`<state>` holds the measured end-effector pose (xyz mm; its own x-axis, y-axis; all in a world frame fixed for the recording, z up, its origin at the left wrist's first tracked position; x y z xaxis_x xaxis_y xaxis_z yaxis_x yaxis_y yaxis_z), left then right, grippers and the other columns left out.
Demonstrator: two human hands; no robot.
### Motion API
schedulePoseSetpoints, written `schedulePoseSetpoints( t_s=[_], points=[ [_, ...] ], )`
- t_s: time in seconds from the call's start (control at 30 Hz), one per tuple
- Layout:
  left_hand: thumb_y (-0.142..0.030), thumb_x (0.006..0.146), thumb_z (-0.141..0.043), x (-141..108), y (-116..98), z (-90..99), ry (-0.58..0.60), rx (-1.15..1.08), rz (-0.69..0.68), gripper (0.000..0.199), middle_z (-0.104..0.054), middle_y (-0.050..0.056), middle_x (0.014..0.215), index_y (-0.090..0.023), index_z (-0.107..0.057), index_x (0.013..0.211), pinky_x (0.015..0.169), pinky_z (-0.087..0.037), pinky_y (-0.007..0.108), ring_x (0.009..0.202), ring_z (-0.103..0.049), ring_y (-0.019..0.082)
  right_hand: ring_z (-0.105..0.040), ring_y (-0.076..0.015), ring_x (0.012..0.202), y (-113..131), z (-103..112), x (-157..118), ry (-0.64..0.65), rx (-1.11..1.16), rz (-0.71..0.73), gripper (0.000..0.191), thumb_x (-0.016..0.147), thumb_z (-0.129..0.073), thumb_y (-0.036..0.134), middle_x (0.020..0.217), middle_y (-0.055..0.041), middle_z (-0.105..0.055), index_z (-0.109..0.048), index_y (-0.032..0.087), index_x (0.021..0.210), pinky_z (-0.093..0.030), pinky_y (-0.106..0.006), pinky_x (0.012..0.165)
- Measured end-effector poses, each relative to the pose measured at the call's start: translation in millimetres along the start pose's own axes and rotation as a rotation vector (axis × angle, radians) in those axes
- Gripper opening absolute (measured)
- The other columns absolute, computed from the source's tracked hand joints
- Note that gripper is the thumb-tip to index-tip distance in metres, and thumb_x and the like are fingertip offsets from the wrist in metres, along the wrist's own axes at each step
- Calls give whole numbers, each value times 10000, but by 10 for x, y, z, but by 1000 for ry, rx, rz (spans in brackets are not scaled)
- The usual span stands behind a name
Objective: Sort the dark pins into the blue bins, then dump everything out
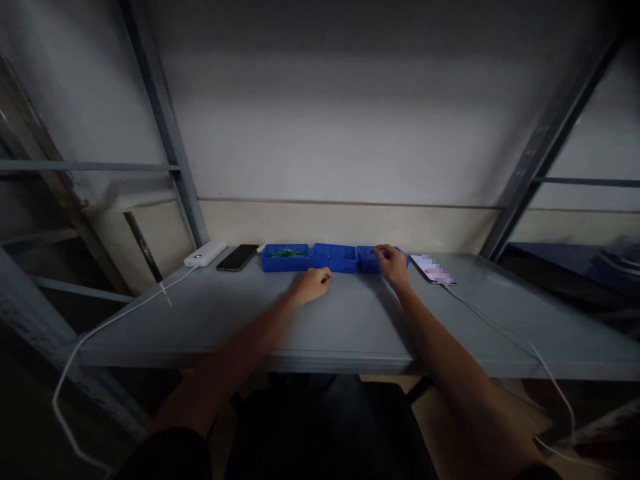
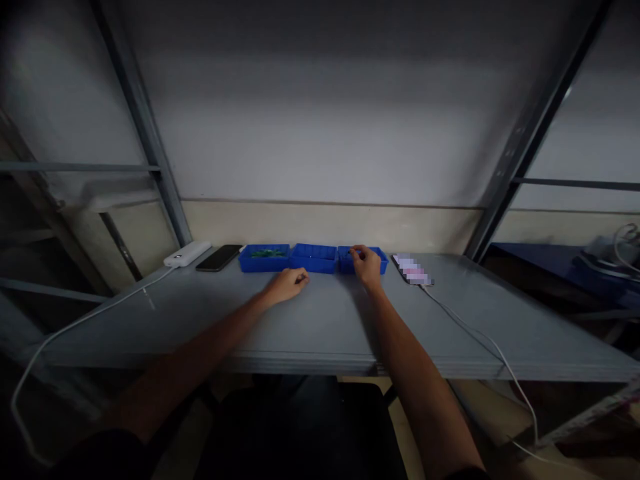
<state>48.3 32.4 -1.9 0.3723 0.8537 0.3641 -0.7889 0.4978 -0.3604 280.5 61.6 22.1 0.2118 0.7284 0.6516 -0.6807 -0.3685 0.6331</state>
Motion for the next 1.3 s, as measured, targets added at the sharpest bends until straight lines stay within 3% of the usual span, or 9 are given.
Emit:
schedulePoseSetpoints(
  t_s=[0.2,1.3],
  points=[
    [-291,808,-432,-4,-18,22,16,1,2,222,-674,11,775,-204,-622,881,607,-402,207,688,-595,123,-445,-118,517,36,-41,-42,71,-51,19,378,766,-456,428,557,-15,-544,-681,140,861,-324,-228,545],
    [-317,804,-434,-4,9,-3,20,-12,-6,216,-664,3,765,-216,-605,890,591,-393,213,677,-592,127,-573,-149,687,-147,-165,-70,154,-139,-43,271,768,-511,348,725,-40,-651,-680,191,911,-412,-248,662]
  ],
)
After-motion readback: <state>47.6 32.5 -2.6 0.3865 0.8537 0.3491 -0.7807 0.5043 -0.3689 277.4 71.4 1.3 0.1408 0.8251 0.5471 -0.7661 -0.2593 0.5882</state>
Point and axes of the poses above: each hand's wrist, its own x-axis towards the middle knuckle, its own z-axis out of the back of the hand, y = z × x, the point moved 2 cm from there along x, towards the middle knuckle
